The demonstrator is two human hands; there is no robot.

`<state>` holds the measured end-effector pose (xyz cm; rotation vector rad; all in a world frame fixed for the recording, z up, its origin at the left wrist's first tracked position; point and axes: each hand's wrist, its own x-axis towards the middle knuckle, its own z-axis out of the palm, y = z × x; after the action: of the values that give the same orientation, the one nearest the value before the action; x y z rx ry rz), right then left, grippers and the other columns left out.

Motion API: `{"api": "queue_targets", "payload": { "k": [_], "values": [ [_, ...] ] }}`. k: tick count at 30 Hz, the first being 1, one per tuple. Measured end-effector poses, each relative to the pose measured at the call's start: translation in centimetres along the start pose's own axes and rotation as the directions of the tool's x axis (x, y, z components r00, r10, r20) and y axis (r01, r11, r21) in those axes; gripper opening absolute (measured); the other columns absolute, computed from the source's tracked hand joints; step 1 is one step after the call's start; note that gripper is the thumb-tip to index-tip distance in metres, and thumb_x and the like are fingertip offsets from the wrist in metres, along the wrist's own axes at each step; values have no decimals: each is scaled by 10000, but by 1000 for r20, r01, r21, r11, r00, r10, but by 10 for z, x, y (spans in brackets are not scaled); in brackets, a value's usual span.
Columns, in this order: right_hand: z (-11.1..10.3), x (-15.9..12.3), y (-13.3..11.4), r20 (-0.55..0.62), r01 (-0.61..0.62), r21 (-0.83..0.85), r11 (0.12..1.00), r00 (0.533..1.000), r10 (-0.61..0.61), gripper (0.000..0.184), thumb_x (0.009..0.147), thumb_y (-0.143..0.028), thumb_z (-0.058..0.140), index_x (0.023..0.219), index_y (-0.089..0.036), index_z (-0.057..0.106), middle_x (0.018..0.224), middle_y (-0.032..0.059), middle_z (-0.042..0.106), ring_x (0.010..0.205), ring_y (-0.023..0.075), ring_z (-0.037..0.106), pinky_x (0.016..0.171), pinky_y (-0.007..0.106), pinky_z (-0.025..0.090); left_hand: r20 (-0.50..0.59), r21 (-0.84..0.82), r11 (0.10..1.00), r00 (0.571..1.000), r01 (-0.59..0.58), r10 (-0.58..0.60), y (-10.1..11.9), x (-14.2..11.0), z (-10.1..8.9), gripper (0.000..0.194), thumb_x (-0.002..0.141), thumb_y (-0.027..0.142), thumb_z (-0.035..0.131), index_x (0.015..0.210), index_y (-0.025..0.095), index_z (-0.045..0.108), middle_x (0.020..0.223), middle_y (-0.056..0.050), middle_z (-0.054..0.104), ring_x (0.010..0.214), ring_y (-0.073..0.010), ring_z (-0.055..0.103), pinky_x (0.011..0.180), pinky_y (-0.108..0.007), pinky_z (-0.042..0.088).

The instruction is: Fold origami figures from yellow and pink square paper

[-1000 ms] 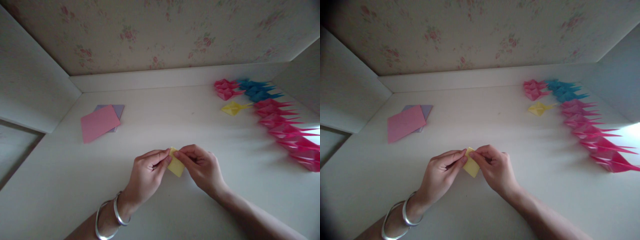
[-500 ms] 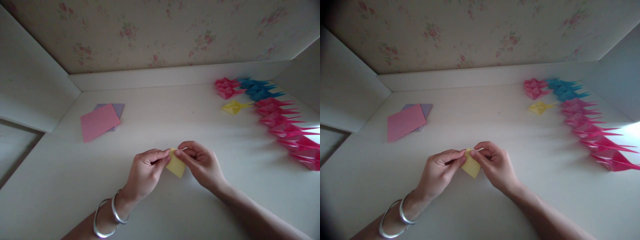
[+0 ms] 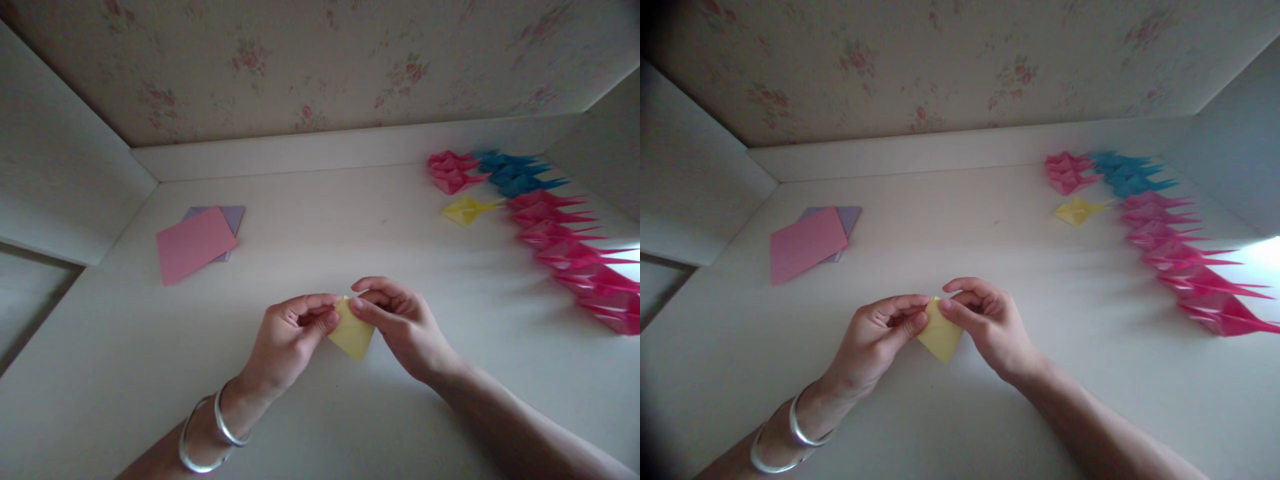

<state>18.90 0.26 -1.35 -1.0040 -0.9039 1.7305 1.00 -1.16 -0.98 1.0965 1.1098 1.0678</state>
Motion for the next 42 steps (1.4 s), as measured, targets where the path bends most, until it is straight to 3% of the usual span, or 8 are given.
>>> {"api": "queue_targets", "payload": {
  "k": [5,11,16,23,26,30,34,42],
  "values": [
    [0,0,-4,-22,-42,56,998,999,43,212,748,-311,823,866,-195,690,672,-14,707,593,104,585,555,210,414,54,36,998,997,-61,59,5,-2,-1,175,828,173,730,1000,177,762,954,-72,787,840,-182,747,754,-247,629],
    [-1,4,-7,-77,-11,32,999,997,13,183,737,-316,823,792,-190,704,668,-22,658,595,103,564,541,212,414,227,306,923,959,-234,167,15,-3,-8,251,905,168,624,1120,214,745,1406,-121,564,1163,-258,645,864,-309,617],
    [-2,7,-9,-75,-49,50,998,996,52,190,728,-326,821,784,-183,708,705,-3,657,623,116,578,560,219,443,417,458,778,877,-430,240,15,-1,-11,541,843,18,577,1331,247,612,1484,-66,498,1341,-250,499,1101,-401,456],
    [-2,7,-5,0,-200,60,978,980,200,206,711,-325,823,792,-186,695,730,1,691,644,130,624,580,229,467,469,569,432,708,-700,528,-1,5,-15,419,895,3,533,1251,186,656,1228,-81,714,1104,-193,686,993,-333,550],
    [-1,6,-5,17,-191,-24,981,981,192,225,804,-395,745,792,-178,689,654,-3,662,581,118,597,551,224,459,337,594,569,818,-569,467,4,1,-13,241,915,94,579,1092,178,719,978,-53,786,854,-180,740,817,-283,593],
    [0,1,-9,105,32,-169,985,994,-14,405,960,-505,510,940,-155,713,788,56,682,695,150,620,650,266,505,171,386,909,981,-156,95,16,-1,-8,247,966,292,563,829,182,738,753,-21,756,700,-162,713,628,-227,566],
    [1,-3,-9,174,128,-294,947,982,-79,327,944,-463,567,972,-163,693,792,50,681,711,157,617,645,268,497,196,183,983,978,32,-68,17,1,-3,281,955,359,577,857,164,754,803,-49,769,724,-180,710,681,-264,580],
    [0,0,-12,131,137,-433,891,987,-88,315,928,-428,599,773,-165,676,633,6,620,577,123,571,540,235,453,251,64,993,962,97,-110,15,-1,-1,356,997,404,490,906,167,738,866,-61,773,757,-159,705,729,-255,578]
  ]
}}
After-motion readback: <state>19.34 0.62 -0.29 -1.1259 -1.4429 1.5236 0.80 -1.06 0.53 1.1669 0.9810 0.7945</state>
